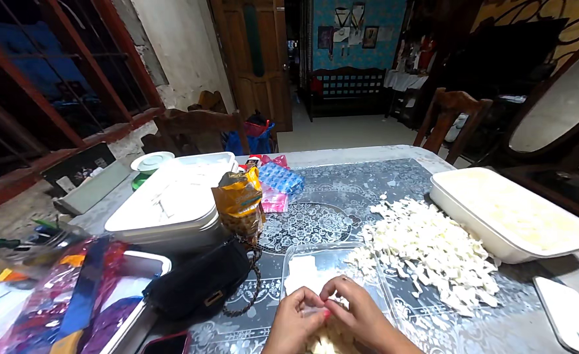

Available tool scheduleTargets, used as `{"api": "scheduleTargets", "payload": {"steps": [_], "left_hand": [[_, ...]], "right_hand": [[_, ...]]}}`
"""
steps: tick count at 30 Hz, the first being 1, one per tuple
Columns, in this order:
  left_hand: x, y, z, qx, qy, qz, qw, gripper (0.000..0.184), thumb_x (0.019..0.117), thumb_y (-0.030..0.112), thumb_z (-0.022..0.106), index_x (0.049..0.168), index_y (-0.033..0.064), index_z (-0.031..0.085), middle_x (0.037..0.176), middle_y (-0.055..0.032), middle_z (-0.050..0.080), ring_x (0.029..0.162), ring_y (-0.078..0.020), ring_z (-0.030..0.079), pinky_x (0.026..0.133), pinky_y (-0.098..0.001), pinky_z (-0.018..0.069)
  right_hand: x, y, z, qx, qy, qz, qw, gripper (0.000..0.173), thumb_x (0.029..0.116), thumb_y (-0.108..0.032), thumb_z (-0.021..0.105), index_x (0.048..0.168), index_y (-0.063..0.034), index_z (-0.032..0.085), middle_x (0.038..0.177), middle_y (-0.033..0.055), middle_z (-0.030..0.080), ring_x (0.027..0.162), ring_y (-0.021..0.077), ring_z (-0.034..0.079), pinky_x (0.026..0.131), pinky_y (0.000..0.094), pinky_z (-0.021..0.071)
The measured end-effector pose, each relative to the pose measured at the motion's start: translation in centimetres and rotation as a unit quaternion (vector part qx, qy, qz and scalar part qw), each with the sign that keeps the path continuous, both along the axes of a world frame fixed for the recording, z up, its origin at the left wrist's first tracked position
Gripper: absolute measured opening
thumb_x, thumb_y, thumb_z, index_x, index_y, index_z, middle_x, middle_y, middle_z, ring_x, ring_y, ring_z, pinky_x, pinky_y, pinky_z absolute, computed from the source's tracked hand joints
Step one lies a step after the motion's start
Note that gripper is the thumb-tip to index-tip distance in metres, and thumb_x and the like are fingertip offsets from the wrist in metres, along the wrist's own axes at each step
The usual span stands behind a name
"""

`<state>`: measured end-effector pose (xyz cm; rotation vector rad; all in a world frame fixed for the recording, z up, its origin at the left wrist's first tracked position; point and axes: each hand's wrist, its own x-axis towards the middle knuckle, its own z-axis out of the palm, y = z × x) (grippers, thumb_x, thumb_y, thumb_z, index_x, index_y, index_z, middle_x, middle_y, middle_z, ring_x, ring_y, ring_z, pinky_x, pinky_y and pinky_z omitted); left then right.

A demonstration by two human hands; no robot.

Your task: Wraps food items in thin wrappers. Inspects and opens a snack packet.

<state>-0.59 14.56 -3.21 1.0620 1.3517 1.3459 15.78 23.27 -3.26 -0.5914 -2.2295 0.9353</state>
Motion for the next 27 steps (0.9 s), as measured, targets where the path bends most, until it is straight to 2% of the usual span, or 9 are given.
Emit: {"api": "scheduleTargets", "payload": {"steps": [3,7,11,13,15,18,21,24,27], "left_hand": [[-0.3,0.2,0.9,-0.076,-0.129,0.001,0.989,0.007,0.0937,-0.004,0.063,0.096,0.0015,0.059,0.080,-0.0029,0.068,0.071,-0.0127,0.070,0.072,-0.0302,0.0622],[-0.8,0.4,1.3,-0.102,-0.189,-0.008,0.977,0.016,0.1011,-0.001,0.053,0.117,-0.0029,0.057,0.090,-0.0061,0.070,0.079,-0.0138,0.072,0.077,-0.0303,0.0618],[-0.3,0.4,1.0,-0.080,-0.145,0.017,0.986,0.030,0.0937,-0.010,0.060,0.123,-0.0033,0.055,0.089,-0.0067,0.073,0.077,-0.0120,0.072,0.075,-0.0280,0.0609],[-0.1,0.4,1.0,-0.062,-0.098,0.026,0.993,0.038,0.0929,-0.009,0.063,0.129,-0.0041,0.053,0.093,-0.0092,0.075,0.080,-0.0133,0.074,0.077,-0.0297,0.0615],[0.0,0.4,0.9,-0.047,-0.068,0.030,0.996,0.046,0.0930,-0.007,0.064,0.136,-0.0045,0.050,0.095,-0.0104,0.076,0.082,-0.0147,0.075,0.079,-0.0315,0.0620],[0.1,0.3,0.9,-0.041,-0.056,0.024,0.997,0.049,0.0932,-0.008,0.063,0.139,-0.0040,0.048,0.092,-0.0105,0.076,0.080,-0.0149,0.075,0.079,-0.0317,0.0620],[0.3,0.2,0.8,-0.030,-0.048,0.009,0.998,0.048,0.0952,-0.005,0.062,0.141,-0.0039,0.048,0.085,-0.0065,0.073,0.074,-0.0117,0.072,0.077,-0.0303,0.0616],[0.3,0.0,0.8,-0.023,-0.029,-0.007,0.999,0.051,0.0957,-0.003,0.062,0.144,-0.0039,0.046,0.089,-0.0063,0.074,0.079,-0.0116,0.073,0.080,-0.0318,0.0615],[0.3,-0.1,0.5,-0.007,0.009,-0.007,1.000,0.051,0.0950,0.000,0.064,0.143,-0.0032,0.048,0.085,-0.0045,0.074,0.075,-0.0099,0.071,0.077,-0.0304,0.0604]], "right_hand": [[0.1,0.7,-0.4,0.054,0.001,0.034,0.998,0.016,0.0957,-0.012,0.064,0.100,0.0015,0.071,0.107,0.0178,0.072,0.108,0.0315,0.067,0.096,0.0443,0.0527],[0.4,0.8,0.2,-0.039,0.042,-0.014,0.998,0.030,0.0985,-0.022,0.063,0.114,0.0034,0.068,0.110,0.0167,0.071,0.101,0.0212,0.068,0.088,0.0353,0.0551],[0.2,0.5,0.2,-0.096,0.068,-0.023,0.993,0.037,0.0924,-0.019,0.070,0.120,0.0048,0.062,0.109,0.0134,0.069,0.097,0.0135,0.067,0.083,0.0277,0.0551],[0.1,0.5,-0.2,-0.014,0.072,-0.040,0.996,0.031,0.0910,-0.018,0.072,0.112,0.0035,0.067,0.109,0.0151,0.070,0.099,0.0179,0.067,0.085,0.0305,0.0550],[0.0,0.7,-0.8,0.096,0.073,-0.045,0.992,0.017,0.0899,-0.019,0.072,0.100,-0.0053,0.075,0.110,0.0116,0.072,0.108,0.0212,0.066,0.094,0.0347,0.0536],[-0.2,0.5,-1.0,0.175,0.021,-0.050,0.983,0.015,0.0898,-0.023,0.073,0.100,-0.0139,0.080,0.120,0.0116,0.072,0.116,0.0294,0.065,0.096,0.0441,0.0530],[-0.1,0.4,-1.1,0.117,0.005,-0.055,0.992,0.013,0.0892,-0.021,0.073,0.094,-0.0104,0.078,0.119,0.0133,0.071,0.117,0.0323,0.064,0.096,0.0475,0.0518],[0.2,0.4,-0.4,0.021,0.013,-0.062,0.998,0.014,0.0885,-0.018,0.074,0.092,-0.0047,0.077,0.119,0.0152,0.071,0.118,0.0321,0.062,0.099,0.0471,0.0497],[0.2,0.4,0.0,-0.002,0.008,-0.056,0.998,0.014,0.0886,-0.017,0.074,0.092,-0.0041,0.077,0.118,0.0150,0.071,0.119,0.0307,0.062,0.101,0.0458,0.0486]]}}
